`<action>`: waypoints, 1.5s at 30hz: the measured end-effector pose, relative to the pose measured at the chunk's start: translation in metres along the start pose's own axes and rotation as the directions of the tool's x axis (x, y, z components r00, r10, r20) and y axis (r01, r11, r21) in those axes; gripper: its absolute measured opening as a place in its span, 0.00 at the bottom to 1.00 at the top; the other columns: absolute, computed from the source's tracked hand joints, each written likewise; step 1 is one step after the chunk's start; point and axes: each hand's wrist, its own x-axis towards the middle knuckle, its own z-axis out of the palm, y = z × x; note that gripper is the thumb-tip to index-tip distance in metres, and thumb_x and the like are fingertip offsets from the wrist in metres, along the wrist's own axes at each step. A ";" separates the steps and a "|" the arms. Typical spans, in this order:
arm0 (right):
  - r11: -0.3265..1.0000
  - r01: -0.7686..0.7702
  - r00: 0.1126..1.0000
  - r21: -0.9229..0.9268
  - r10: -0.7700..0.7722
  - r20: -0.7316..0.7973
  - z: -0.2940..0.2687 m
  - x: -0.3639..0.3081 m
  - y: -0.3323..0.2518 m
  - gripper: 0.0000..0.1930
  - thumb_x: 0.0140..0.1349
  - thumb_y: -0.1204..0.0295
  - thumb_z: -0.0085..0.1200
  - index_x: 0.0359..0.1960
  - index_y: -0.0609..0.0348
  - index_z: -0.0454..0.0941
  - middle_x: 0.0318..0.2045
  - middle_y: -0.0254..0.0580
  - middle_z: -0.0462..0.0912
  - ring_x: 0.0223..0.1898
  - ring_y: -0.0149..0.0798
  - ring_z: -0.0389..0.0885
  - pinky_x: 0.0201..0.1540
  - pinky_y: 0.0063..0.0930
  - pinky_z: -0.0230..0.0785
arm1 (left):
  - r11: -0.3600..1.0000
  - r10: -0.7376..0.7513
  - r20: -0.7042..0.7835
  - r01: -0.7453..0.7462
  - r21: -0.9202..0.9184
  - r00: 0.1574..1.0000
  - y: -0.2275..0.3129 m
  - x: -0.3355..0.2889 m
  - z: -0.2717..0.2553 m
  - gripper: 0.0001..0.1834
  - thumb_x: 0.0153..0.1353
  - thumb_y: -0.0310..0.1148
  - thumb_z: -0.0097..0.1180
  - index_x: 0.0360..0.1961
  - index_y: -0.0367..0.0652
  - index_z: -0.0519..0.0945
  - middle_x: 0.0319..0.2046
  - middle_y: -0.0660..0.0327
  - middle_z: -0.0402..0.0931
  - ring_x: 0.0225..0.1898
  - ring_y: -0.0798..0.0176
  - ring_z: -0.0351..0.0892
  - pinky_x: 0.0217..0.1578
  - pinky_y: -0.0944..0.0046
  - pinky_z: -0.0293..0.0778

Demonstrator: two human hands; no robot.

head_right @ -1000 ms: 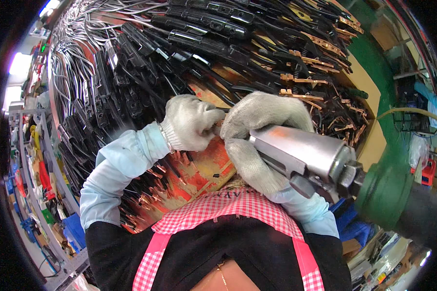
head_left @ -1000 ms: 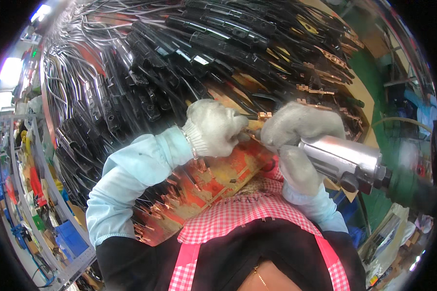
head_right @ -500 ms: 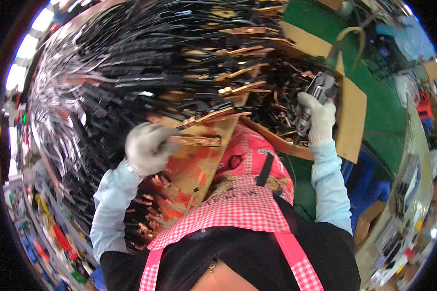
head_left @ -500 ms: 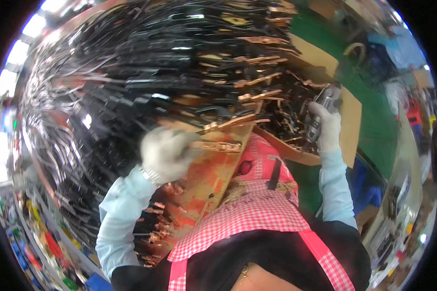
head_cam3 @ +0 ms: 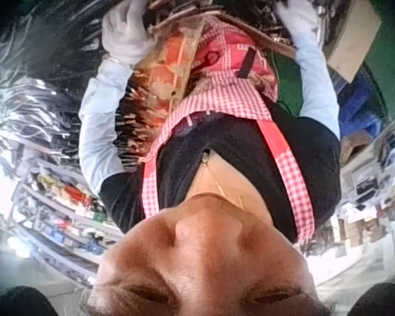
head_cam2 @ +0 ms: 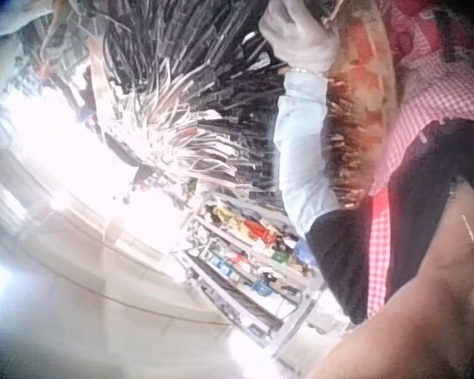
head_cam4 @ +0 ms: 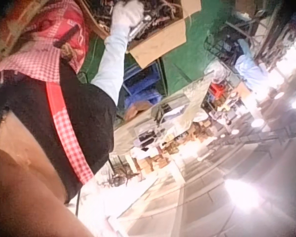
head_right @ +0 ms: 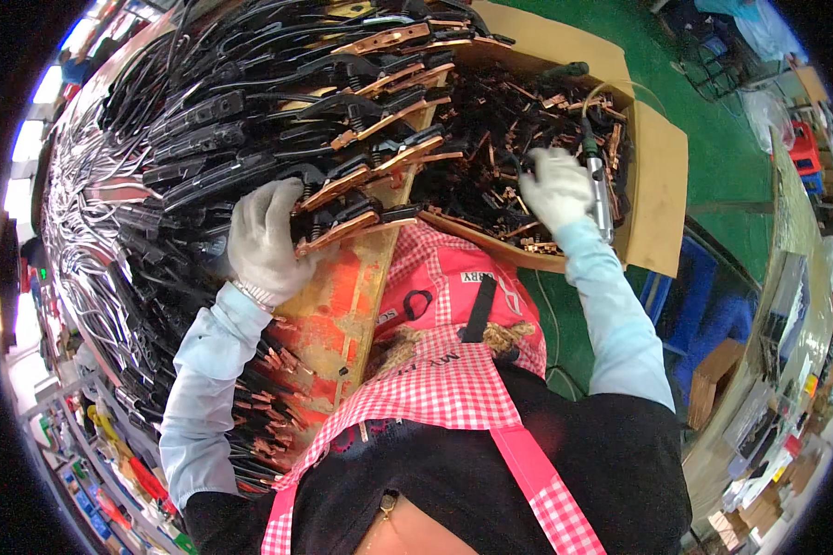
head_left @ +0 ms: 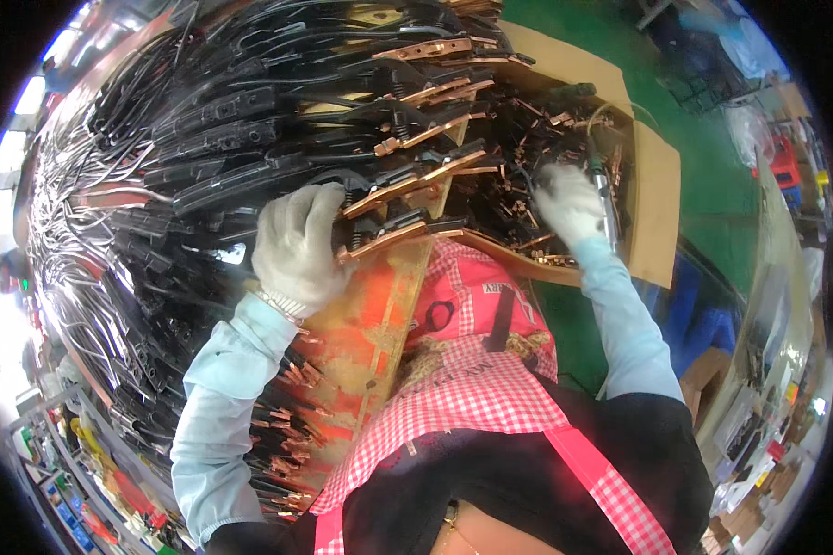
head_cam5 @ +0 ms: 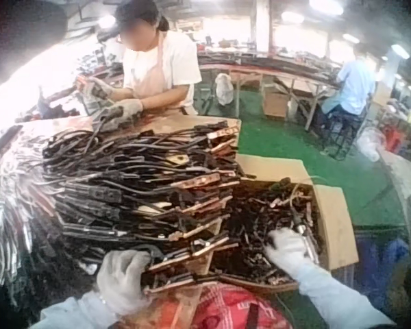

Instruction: The person assembles electrical clamp components onto cables by attaching copper clamp pieces by hand and securing them with a pneumatic screwdriver.

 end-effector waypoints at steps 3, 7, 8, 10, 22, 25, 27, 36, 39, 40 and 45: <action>0.976 0.087 0.974 -0.199 -0.042 0.221 0.021 0.012 -0.033 0.21 0.56 0.56 0.63 0.48 0.50 0.83 0.49 0.45 0.77 0.54 0.47 0.76 0.53 0.45 0.68 | 1.000 -0.010 -0.010 0.010 -0.012 1.000 0.000 0.000 0.000 0.38 0.33 0.31 0.75 0.53 0.46 0.76 0.48 0.56 0.77 0.47 0.47 0.78 0.49 0.49 0.73; 0.960 0.098 0.967 -0.261 -0.030 0.253 0.040 0.022 -0.041 0.20 0.52 0.56 0.66 0.45 0.50 0.87 0.50 0.47 0.76 0.55 0.50 0.74 0.56 0.46 0.69 | 0.997 -0.081 -0.032 0.081 -0.002 0.996 0.005 -0.008 -0.002 0.37 0.36 0.37 0.75 0.53 0.46 0.77 0.46 0.57 0.78 0.47 0.47 0.78 0.49 0.48 0.73; 0.961 0.120 0.966 -0.250 -0.055 0.254 0.034 0.019 -0.038 0.20 0.53 0.56 0.66 0.45 0.50 0.87 0.49 0.48 0.77 0.55 0.51 0.75 0.56 0.46 0.70 | 0.994 -0.104 -0.030 0.105 0.021 0.994 0.006 -0.010 -0.002 0.42 0.33 0.42 0.79 0.54 0.46 0.79 0.49 0.57 0.77 0.48 0.47 0.76 0.50 0.50 0.73; 0.967 0.179 0.974 -0.180 -0.148 0.169 0.030 0.005 -0.024 0.20 0.55 0.56 0.64 0.47 0.51 0.86 0.48 0.51 0.79 0.54 0.53 0.76 0.58 0.45 0.70 | 0.989 -0.150 -0.035 0.150 0.005 0.988 0.010 -0.014 0.000 0.42 0.35 0.44 0.79 0.55 0.48 0.78 0.49 0.57 0.77 0.49 0.48 0.76 0.51 0.49 0.73; -0.633 -0.063 0.911 0.771 -0.352 -0.215 -0.178 -0.008 0.084 0.36 0.68 0.57 0.57 0.72 0.58 0.58 0.63 0.50 0.68 0.59 0.40 0.72 0.52 0.32 0.75 | 0.923 0.345 0.060 -0.327 -0.205 0.937 0.059 -0.079 -0.058 0.23 0.50 0.34 0.58 0.51 0.50 0.80 0.40 0.65 0.76 0.41 0.63 0.81 0.47 0.59 0.80; -0.556 0.076 0.891 0.828 -0.334 -0.306 -0.201 -0.001 0.087 0.54 0.59 0.47 0.66 0.77 0.56 0.47 0.69 0.57 0.62 0.64 0.46 0.69 0.58 0.36 0.72 | 0.954 0.277 0.062 -0.267 -0.137 0.959 0.061 -0.087 -0.070 0.22 0.50 0.35 0.57 0.49 0.51 0.81 0.40 0.65 0.77 0.40 0.63 0.81 0.46 0.59 0.80; -0.653 0.090 0.906 0.752 -0.260 -0.334 -0.211 -0.003 0.042 0.59 0.55 0.50 0.71 0.78 0.55 0.40 0.73 0.65 0.53 0.71 0.57 0.61 0.70 0.45 0.63 | 0.968 0.228 0.046 -0.222 -0.115 0.973 0.059 -0.092 -0.069 0.21 0.49 0.35 0.57 0.48 0.51 0.81 0.38 0.65 0.77 0.39 0.62 0.81 0.43 0.60 0.80; -0.149 -0.360 0.878 0.921 -0.386 0.281 -0.150 -0.046 -0.133 0.32 0.64 0.52 0.57 0.55 0.74 0.76 0.30 0.36 0.81 0.28 0.27 0.77 0.34 0.17 0.69 | 0.976 0.191 0.104 -0.178 -0.126 0.976 0.066 -0.106 -0.069 0.17 0.49 0.34 0.58 0.43 0.50 0.79 0.33 0.66 0.76 0.35 0.63 0.80 0.32 0.64 0.77; -0.691 -0.249 0.915 0.678 -0.397 -0.069 -0.188 -0.034 -0.130 0.43 0.61 0.42 0.61 0.68 0.63 0.66 0.41 0.37 0.78 0.26 0.31 0.77 0.28 0.27 0.73 | 0.976 0.211 0.156 -0.198 -0.092 0.965 0.058 -0.103 -0.084 0.16 0.47 0.36 0.58 0.40 0.50 0.78 0.31 0.67 0.74 0.32 0.63 0.78 0.32 0.63 0.76; -0.618 0.018 0.869 0.786 -0.379 -0.318 -0.198 -0.028 -0.137 0.43 0.62 0.42 0.60 0.68 0.61 0.65 0.41 0.37 0.77 0.24 0.32 0.76 0.25 0.30 0.73 | 0.975 0.213 0.152 -0.201 -0.091 0.965 0.051 -0.101 -0.086 0.16 0.47 0.36 0.58 0.40 0.50 0.78 0.31 0.67 0.74 0.32 0.63 0.78 0.32 0.63 0.76; -0.598 -0.481 0.758 0.641 -0.651 -0.037 -0.153 -0.047 -0.105 0.24 0.71 0.45 0.49 0.38 0.56 0.76 0.17 0.32 0.70 0.11 0.27 0.66 0.12 0.25 0.54 | 0.963 0.049 0.022 -0.053 0.263 0.999 0.025 -0.100 -0.082 0.12 0.47 0.37 0.58 0.35 0.50 0.76 0.29 0.65 0.70 0.35 0.60 0.75 0.41 0.56 0.74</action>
